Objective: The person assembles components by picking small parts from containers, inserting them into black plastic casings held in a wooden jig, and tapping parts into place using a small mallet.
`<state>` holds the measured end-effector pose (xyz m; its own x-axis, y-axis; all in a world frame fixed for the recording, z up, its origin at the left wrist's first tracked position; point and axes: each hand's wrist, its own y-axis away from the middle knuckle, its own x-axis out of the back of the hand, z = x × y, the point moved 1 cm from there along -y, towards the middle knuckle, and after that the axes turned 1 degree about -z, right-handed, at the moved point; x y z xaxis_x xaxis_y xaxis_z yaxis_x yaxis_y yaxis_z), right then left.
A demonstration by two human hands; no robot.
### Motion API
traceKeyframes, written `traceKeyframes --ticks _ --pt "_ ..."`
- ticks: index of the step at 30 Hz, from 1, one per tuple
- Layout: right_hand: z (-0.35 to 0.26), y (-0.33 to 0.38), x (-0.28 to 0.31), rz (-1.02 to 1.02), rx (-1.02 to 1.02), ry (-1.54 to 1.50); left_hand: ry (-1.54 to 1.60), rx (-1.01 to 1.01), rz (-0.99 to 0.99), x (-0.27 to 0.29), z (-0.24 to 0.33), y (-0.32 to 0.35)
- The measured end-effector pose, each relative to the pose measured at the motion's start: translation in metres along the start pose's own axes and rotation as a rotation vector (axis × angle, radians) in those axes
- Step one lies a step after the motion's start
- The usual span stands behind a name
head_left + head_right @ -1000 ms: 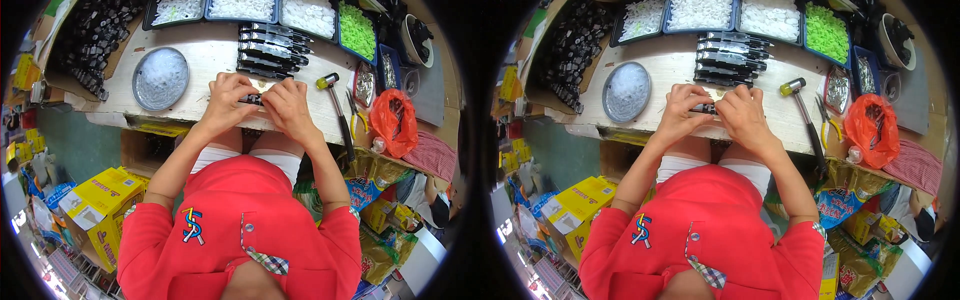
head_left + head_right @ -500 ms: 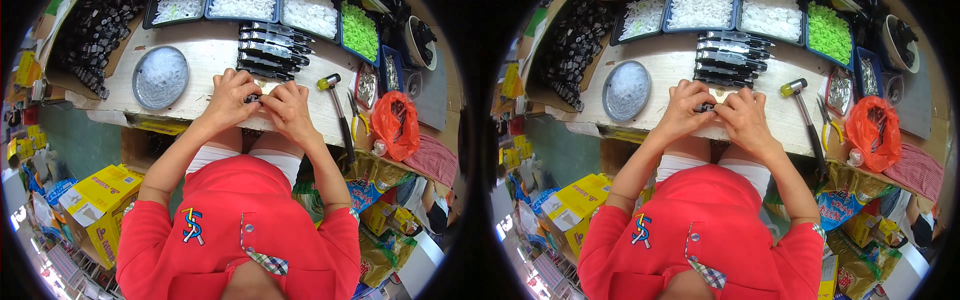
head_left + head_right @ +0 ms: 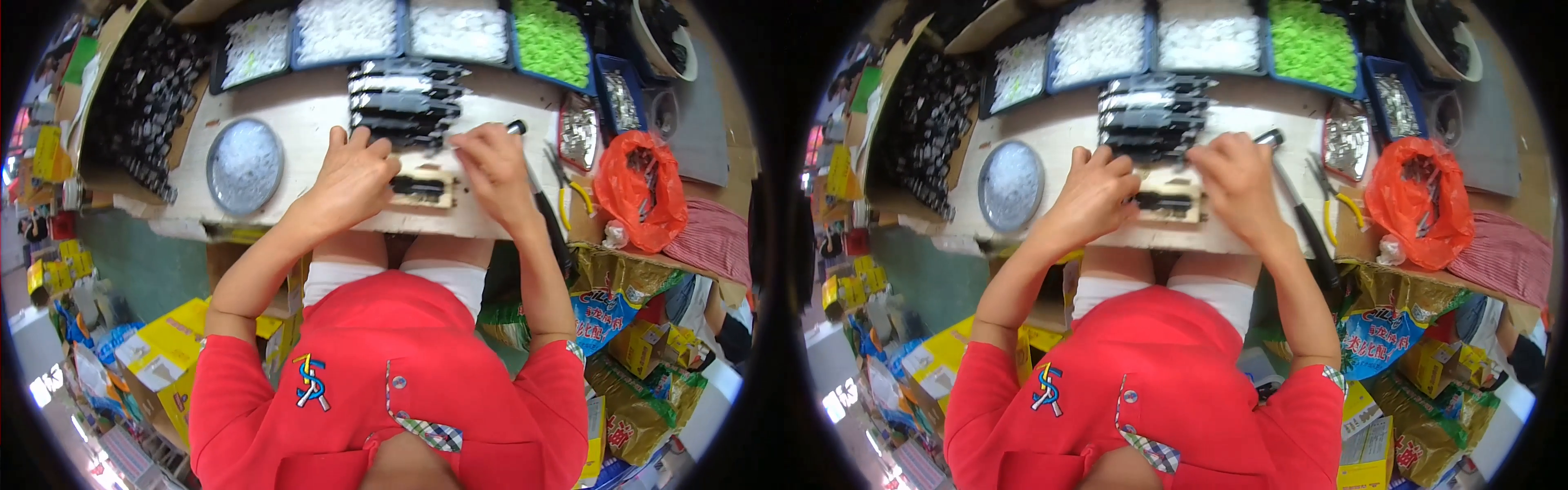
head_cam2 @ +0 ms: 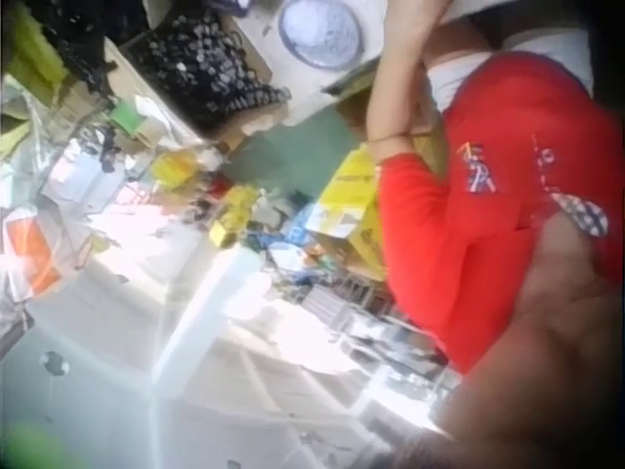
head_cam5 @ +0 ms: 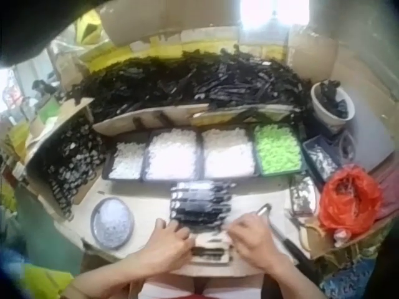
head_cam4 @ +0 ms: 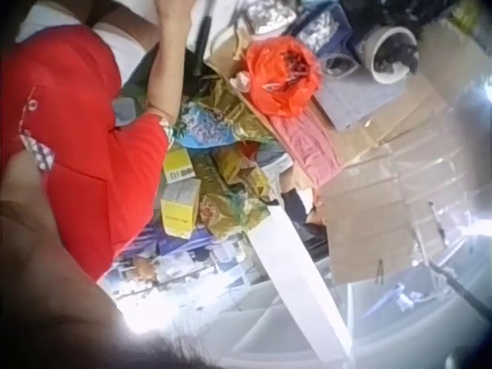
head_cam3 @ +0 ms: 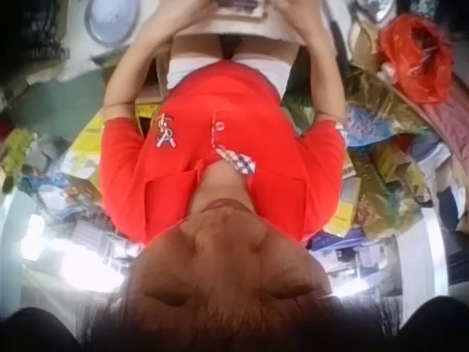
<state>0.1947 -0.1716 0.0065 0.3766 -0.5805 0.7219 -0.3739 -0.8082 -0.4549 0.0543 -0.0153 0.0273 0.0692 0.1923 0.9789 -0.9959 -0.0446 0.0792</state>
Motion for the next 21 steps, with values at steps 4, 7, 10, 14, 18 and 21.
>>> traceKeyframes --ticks 4,7,10,14,18,21 --pt "0.057 0.0 0.059 0.188 -0.43 0.047 0.077 -0.153 0.085 0.037 0.01 -0.07" --pt "0.11 0.013 0.088 0.121 -0.423 0.455 0.018 -0.195 0.241 0.047 0.034 -0.166" --pt "0.13 0.009 0.092 0.014 -0.508 0.608 -0.079 -0.21 0.425 0.031 0.033 -0.238" --pt "0.146 0.013 0.088 -0.059 -0.56 0.66 -0.093 -0.203 0.374 0.015 0.035 -0.276" --pt "0.145 0.01 0.084 -0.078 -0.591 0.646 -0.111 -0.331 0.374 0.009 0.031 -0.28" --pt "0.15 0.012 0.086 -0.074 -0.576 0.63 -0.134 -0.377 0.354 0.013 0.033 -0.278"
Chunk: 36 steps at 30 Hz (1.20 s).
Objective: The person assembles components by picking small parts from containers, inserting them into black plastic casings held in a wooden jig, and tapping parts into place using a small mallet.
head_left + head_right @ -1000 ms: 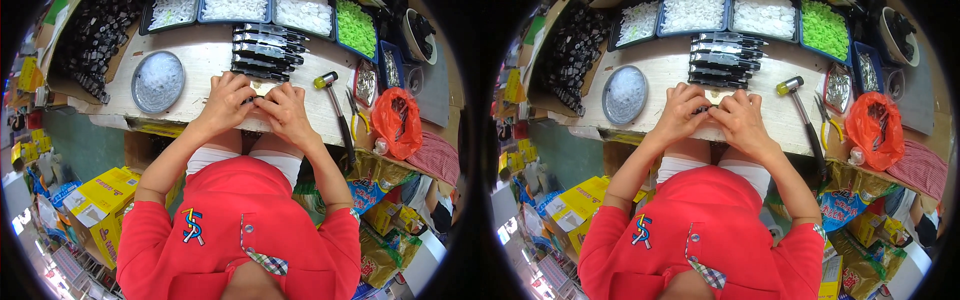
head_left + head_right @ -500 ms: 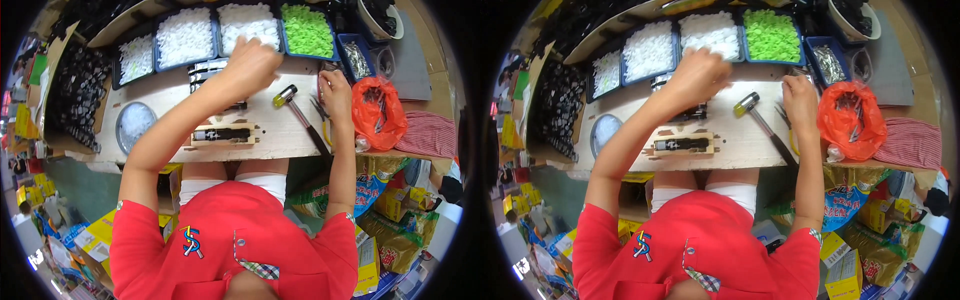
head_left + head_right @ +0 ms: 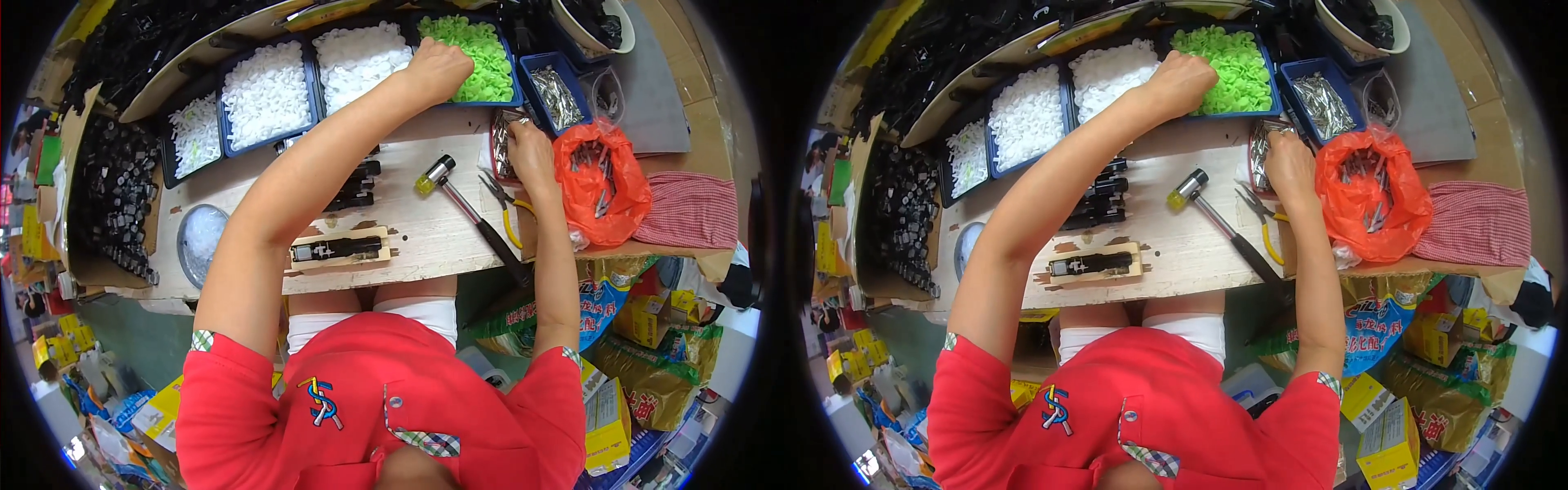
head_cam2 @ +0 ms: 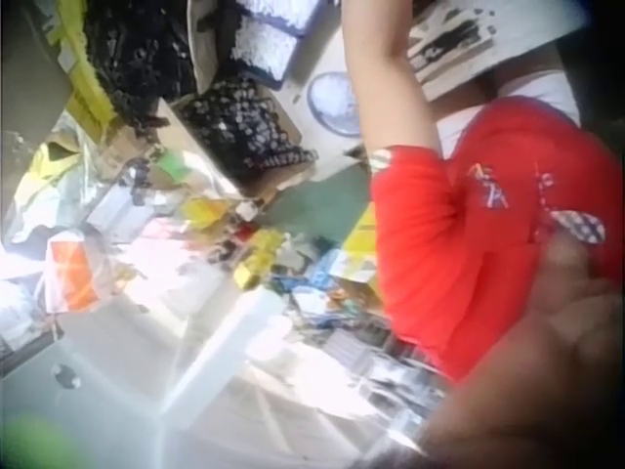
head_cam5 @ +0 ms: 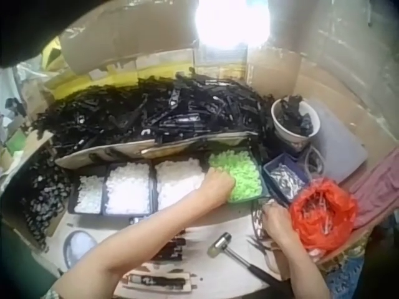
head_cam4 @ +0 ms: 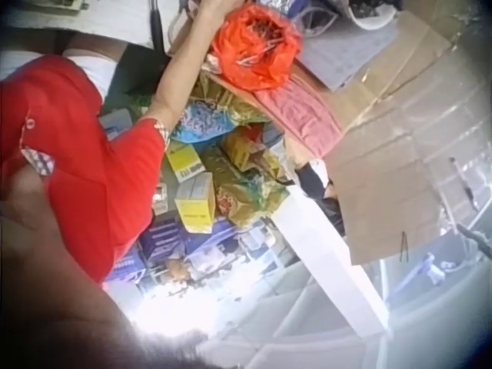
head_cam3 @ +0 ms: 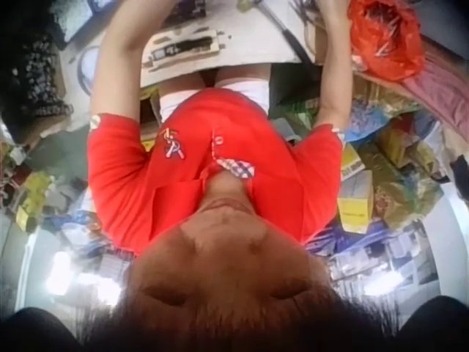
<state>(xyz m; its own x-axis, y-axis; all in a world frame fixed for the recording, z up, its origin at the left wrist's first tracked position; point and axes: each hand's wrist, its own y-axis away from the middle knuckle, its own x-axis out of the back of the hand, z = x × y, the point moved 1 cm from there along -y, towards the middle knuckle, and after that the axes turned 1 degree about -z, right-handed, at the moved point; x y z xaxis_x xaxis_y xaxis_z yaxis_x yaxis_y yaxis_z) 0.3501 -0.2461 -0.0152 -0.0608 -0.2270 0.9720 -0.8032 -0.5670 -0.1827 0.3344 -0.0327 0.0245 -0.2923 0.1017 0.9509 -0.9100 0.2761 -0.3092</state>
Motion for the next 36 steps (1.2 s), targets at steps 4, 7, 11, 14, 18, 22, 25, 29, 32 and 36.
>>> traceKeyframes --ticks 4,7,11,14,18,22,25,29,32,36 --pt "0.009 0.004 0.002 0.085 0.035 -0.164 0.106 0.08 -0.044 0.005 -0.006 -0.005" --pt "0.008 0.01 0.011 0.108 0.029 -0.218 0.291 0.196 0.041 0.012 -0.018 0.0" --pt "0.006 0.018 0.015 0.152 0.031 -0.252 0.596 0.313 0.156 0.018 -0.024 0.006" --pt "0.003 0.022 0.016 0.159 0.014 -0.228 0.873 0.499 0.098 0.027 -0.016 0.008" --pt "-0.025 0.027 0.035 0.265 0.1 -0.586 1.213 0.579 0.095 0.038 0.004 0.027" --pt "-0.08 0.035 0.066 0.15 0.12 -1.057 1.42 0.598 0.151 0.052 0.039 0.082" --pt "-0.109 0.049 0.07 0.031 0.208 -1.104 1.619 0.595 0.142 0.057 0.062 0.131" --pt "-0.136 0.07 0.057 -0.005 0.318 -1.053 1.868 0.652 0.325 0.065 0.078 0.176" --pt "-0.155 0.081 0.046 -0.028 0.366 -1.06 1.83 0.724 0.418 0.064 0.085 0.204" --pt "-0.166 0.087 0.049 -0.003 0.426 -1.013 2.054 0.857 0.413 0.064 0.081 0.244"
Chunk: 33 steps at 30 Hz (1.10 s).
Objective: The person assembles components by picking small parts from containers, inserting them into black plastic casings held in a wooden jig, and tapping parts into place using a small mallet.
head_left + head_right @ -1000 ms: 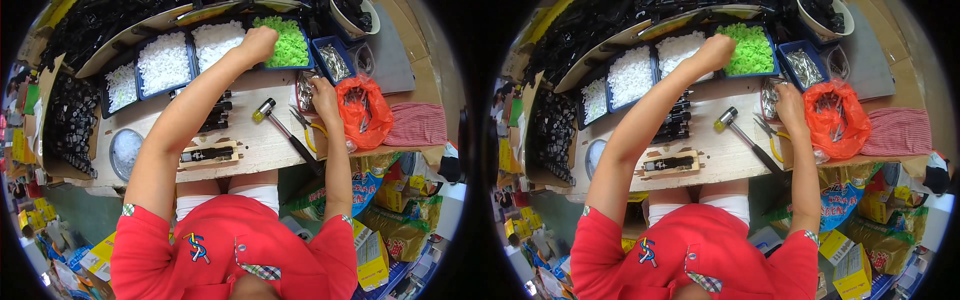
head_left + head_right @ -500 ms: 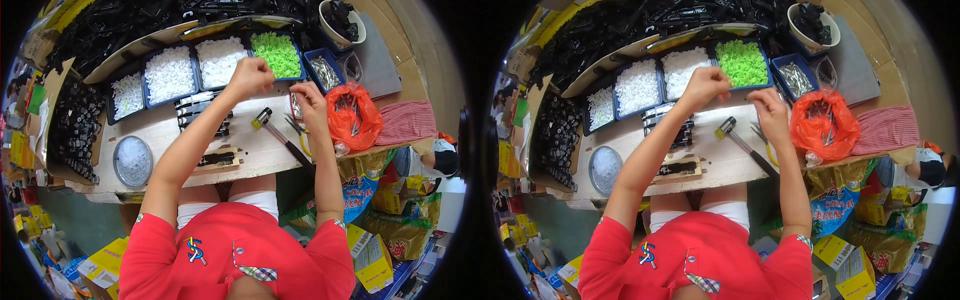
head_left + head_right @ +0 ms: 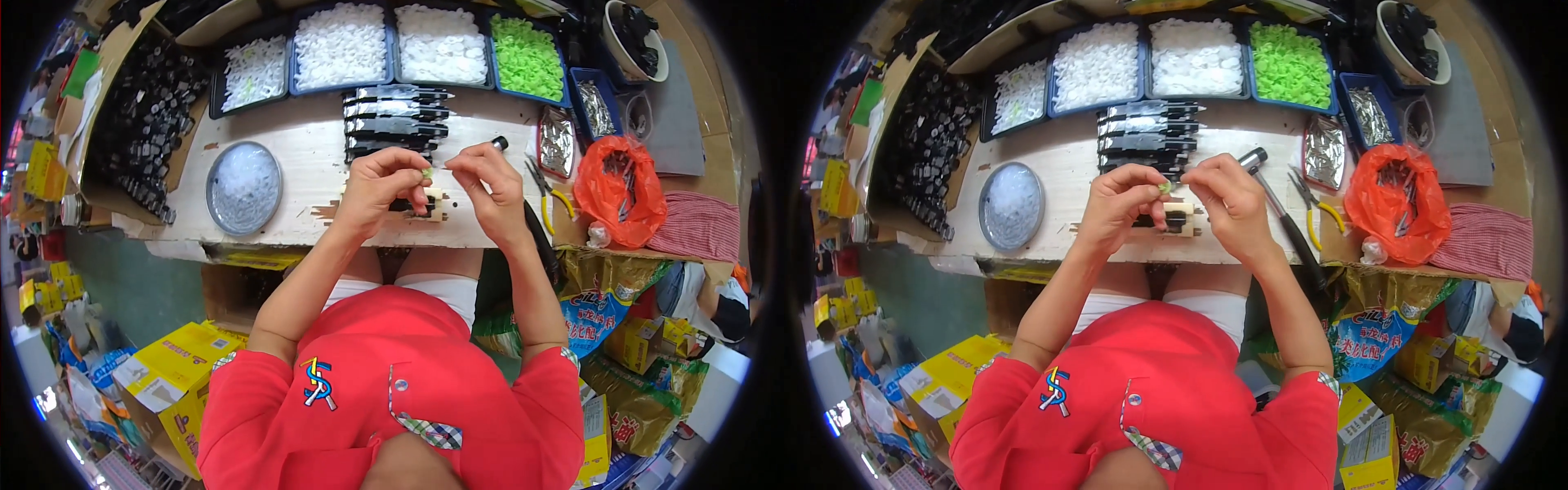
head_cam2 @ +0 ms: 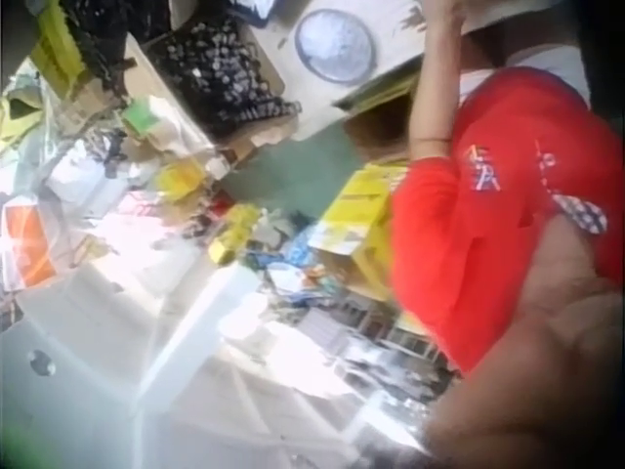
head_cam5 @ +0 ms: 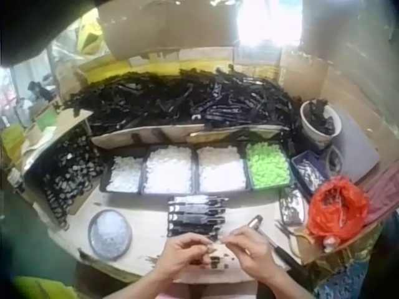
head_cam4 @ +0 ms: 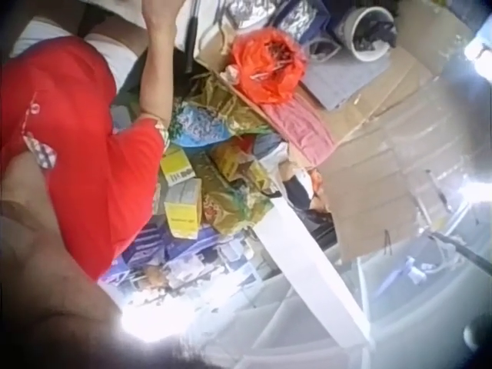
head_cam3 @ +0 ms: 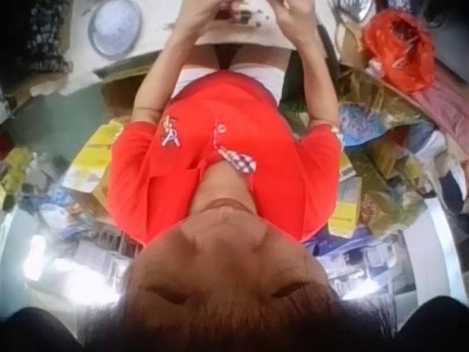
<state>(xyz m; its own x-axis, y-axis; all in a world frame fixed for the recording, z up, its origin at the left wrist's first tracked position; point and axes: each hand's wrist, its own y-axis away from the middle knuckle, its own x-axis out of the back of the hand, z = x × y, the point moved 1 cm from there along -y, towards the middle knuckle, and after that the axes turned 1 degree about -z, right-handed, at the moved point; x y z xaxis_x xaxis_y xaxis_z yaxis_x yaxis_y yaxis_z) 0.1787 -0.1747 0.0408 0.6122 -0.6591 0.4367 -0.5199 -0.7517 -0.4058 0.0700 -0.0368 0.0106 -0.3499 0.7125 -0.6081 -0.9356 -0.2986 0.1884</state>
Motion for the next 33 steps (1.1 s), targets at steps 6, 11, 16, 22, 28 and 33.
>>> traceKeyframes --ticks 6,11,16,22,28,33 --pt "-0.016 -0.008 -0.013 -0.209 0.196 0.063 0.063 0.093 -0.025 0.013 0.003 0.026" --pt "-0.023 -0.015 -0.016 -0.291 0.228 0.097 -0.004 0.084 -0.082 0.016 0.008 0.035" --pt "-0.028 -0.023 -0.013 -0.438 0.253 0.111 -0.02 0.077 -0.123 0.021 0.005 0.04" --pt "-0.032 -0.025 -0.022 -0.504 0.271 0.082 0.068 0.084 -0.119 0.024 0.001 0.043" --pt "-0.023 -0.004 -0.037 -0.199 0.177 0.018 0.187 0.059 -0.07 0.031 -0.007 0.044" --pt "-0.021 0.012 -0.043 -0.117 0.122 0.044 0.247 0.053 -0.016 0.031 -0.013 0.045"
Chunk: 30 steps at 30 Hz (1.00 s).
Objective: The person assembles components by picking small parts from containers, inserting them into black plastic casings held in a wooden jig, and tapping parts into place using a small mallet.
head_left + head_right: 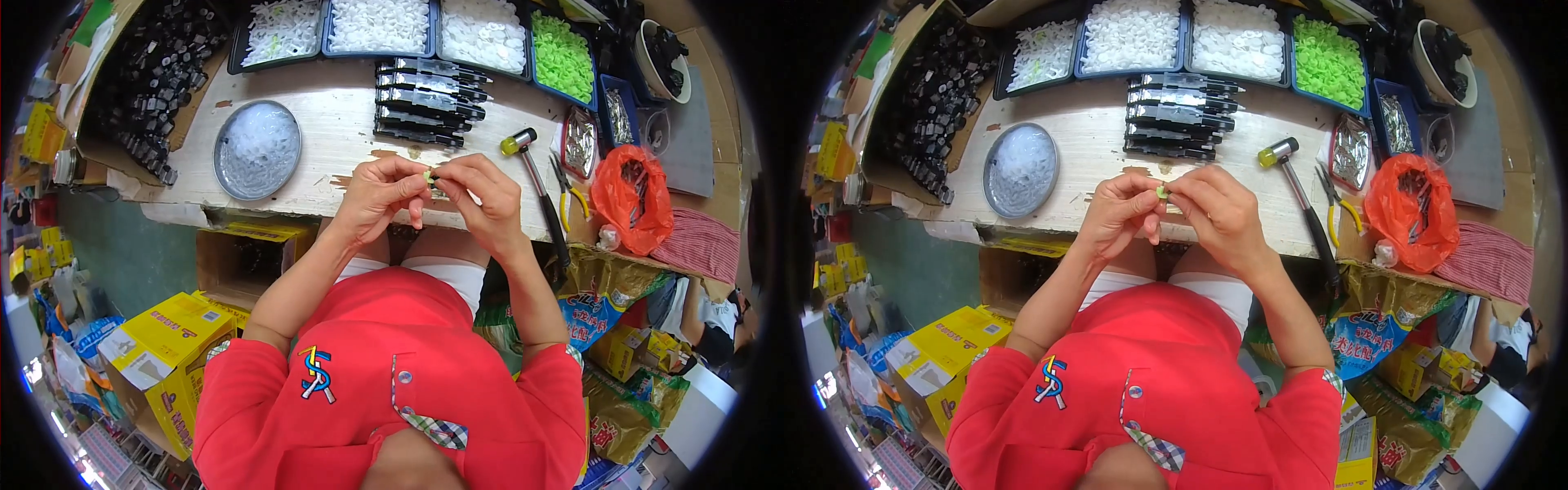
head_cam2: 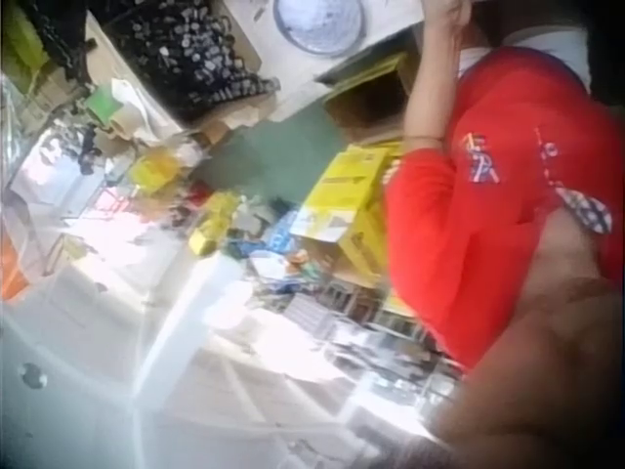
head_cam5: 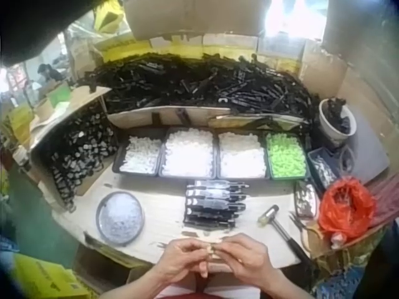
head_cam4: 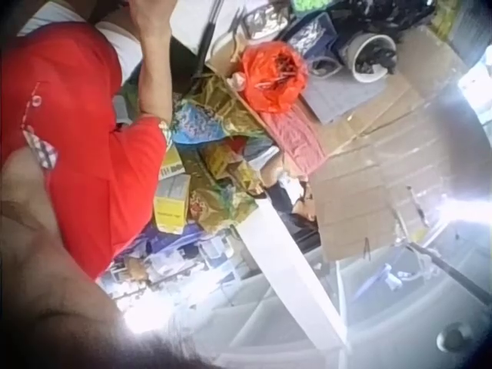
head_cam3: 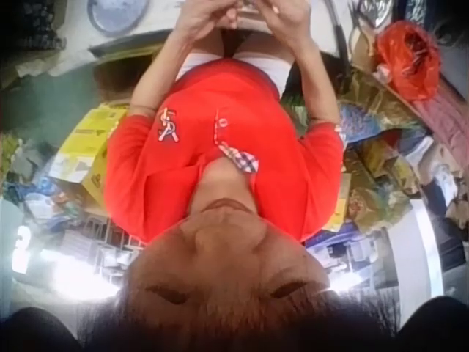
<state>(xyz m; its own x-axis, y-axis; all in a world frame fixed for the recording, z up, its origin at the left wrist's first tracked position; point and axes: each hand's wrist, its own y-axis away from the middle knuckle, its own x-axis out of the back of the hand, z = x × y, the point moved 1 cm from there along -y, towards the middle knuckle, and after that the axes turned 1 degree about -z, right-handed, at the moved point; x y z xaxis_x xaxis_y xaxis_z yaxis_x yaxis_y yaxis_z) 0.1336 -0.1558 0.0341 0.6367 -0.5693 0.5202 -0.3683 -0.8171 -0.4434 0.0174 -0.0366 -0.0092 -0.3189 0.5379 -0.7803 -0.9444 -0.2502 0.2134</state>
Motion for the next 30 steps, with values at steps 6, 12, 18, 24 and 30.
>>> traceKeyframes --ticks 6,12,18,24,30 --pt "-0.001 0.0 -0.003 0.034 0.103 0.131 -0.054 -0.061 0.057 -0.006 -0.002 -0.002" --pt "0.014 0.002 -0.003 -0.051 0.097 0.319 -0.903 -0.47 0.189 0.002 0.019 0.002" --pt "0.023 0.001 -0.014 -0.254 0.133 0.484 -1.52 -0.746 0.132 0.019 0.01 -0.004" --pt "0.025 -0.009 -0.02 -0.411 0.182 0.519 -1.544 -0.715 0.101 0.025 -0.001 -0.008" --pt "0.024 -0.021 -0.023 -0.546 0.217 0.512 -1.512 -0.734 0.069 0.029 -0.002 -0.01"
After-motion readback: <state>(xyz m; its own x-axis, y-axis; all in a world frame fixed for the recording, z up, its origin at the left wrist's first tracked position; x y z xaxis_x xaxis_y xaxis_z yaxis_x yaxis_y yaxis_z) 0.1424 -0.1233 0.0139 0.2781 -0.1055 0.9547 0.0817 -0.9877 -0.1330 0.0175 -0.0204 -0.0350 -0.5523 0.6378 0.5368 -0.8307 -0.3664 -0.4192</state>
